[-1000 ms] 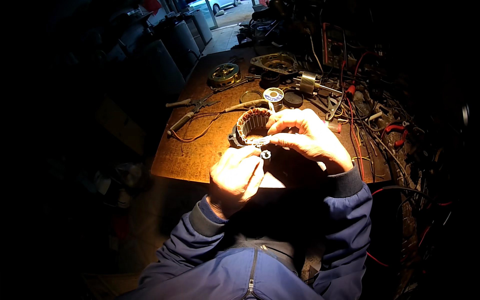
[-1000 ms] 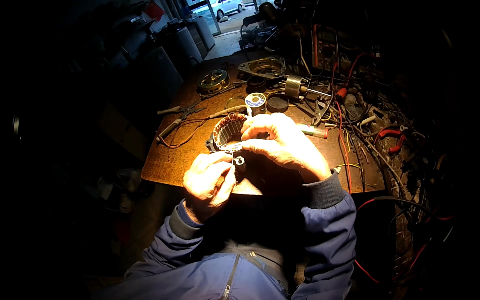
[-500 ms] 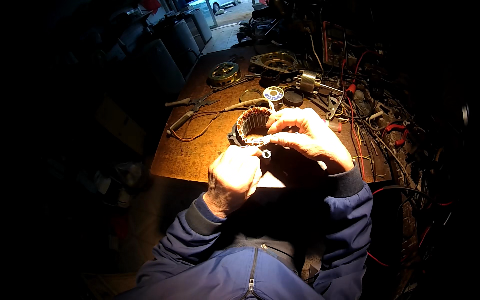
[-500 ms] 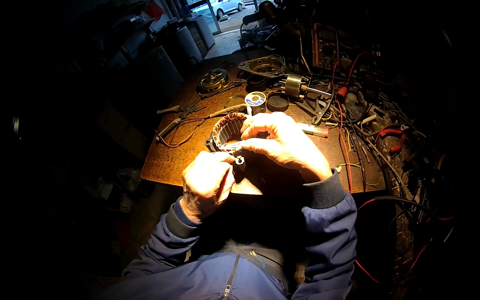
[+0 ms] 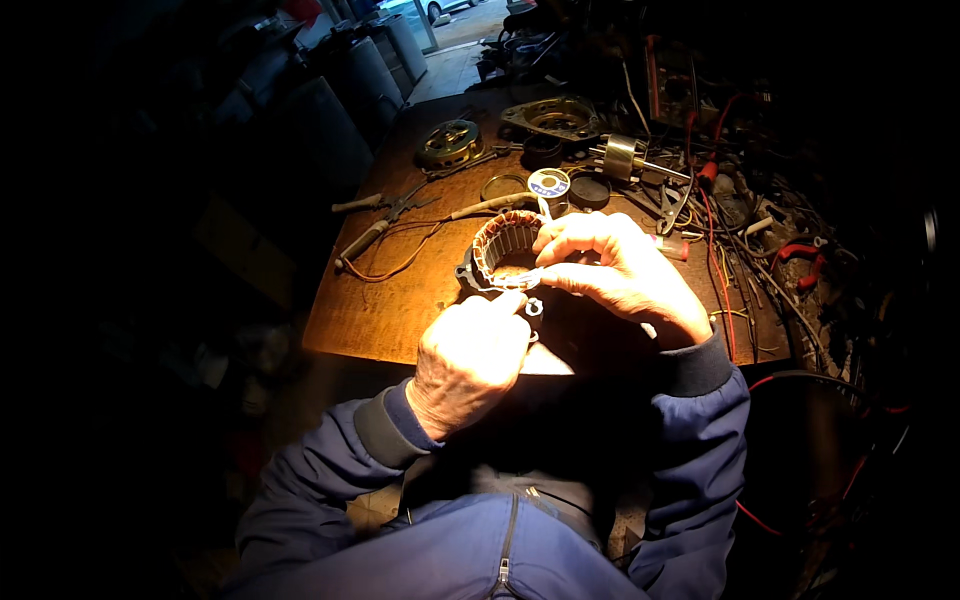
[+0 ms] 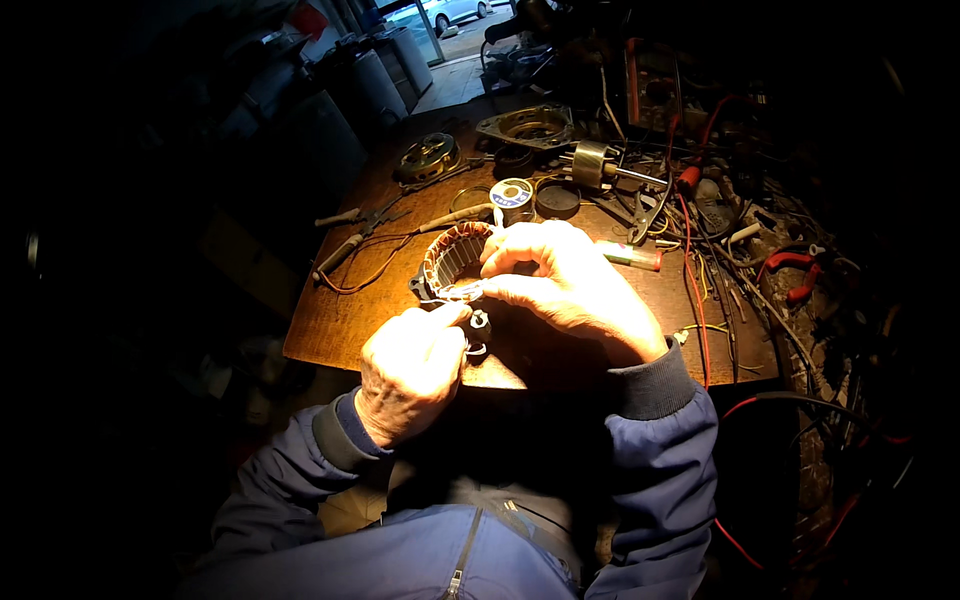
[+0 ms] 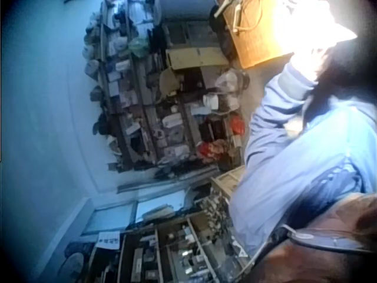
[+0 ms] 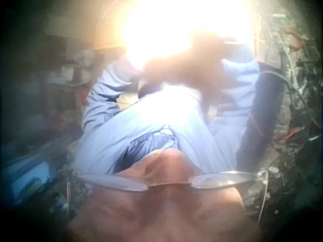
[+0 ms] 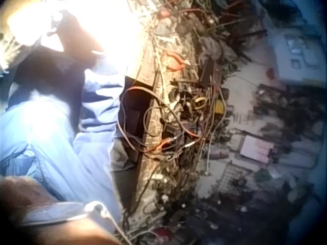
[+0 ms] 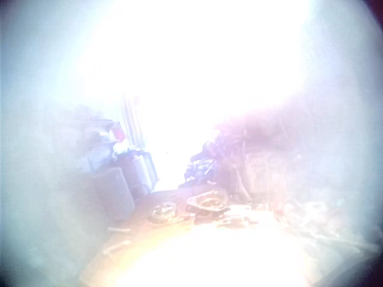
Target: The person is repairing a motor stator by hand. They are seen tying knots in the white insulation wire and securing the copper windings to the stator core. The work is performed on a cluttered workbench in a workshop environment.
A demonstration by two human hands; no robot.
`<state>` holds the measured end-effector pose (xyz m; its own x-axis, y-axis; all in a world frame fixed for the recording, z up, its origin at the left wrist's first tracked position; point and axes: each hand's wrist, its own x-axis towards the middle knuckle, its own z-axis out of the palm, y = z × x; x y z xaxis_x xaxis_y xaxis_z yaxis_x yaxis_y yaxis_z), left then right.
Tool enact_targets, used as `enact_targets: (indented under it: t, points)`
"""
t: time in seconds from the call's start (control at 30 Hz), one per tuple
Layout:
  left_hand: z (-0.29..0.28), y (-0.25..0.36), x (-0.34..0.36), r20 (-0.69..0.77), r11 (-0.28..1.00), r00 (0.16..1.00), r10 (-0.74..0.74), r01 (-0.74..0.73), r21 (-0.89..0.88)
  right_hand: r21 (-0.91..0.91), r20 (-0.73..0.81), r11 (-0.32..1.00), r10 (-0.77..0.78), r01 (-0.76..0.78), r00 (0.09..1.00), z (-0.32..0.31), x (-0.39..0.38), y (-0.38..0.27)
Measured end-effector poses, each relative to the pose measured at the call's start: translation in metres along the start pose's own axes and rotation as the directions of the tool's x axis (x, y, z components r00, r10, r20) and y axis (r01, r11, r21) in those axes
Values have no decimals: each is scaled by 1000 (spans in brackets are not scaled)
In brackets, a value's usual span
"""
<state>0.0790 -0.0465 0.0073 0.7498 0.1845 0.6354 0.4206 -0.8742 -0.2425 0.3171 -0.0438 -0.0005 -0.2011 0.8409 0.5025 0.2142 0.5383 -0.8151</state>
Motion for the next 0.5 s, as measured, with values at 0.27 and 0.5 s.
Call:
enact_targets:
  t: [0.27,0.5]
  points:
    - [-13,-16,4,72,947,994,-79,97,-306,-5,-26,999,-45,45,999,3,2,8]
    - [-22,-20,12,156,868,958,-240,284,-408,-28,-19,998,-51,51,999,2,1,11]
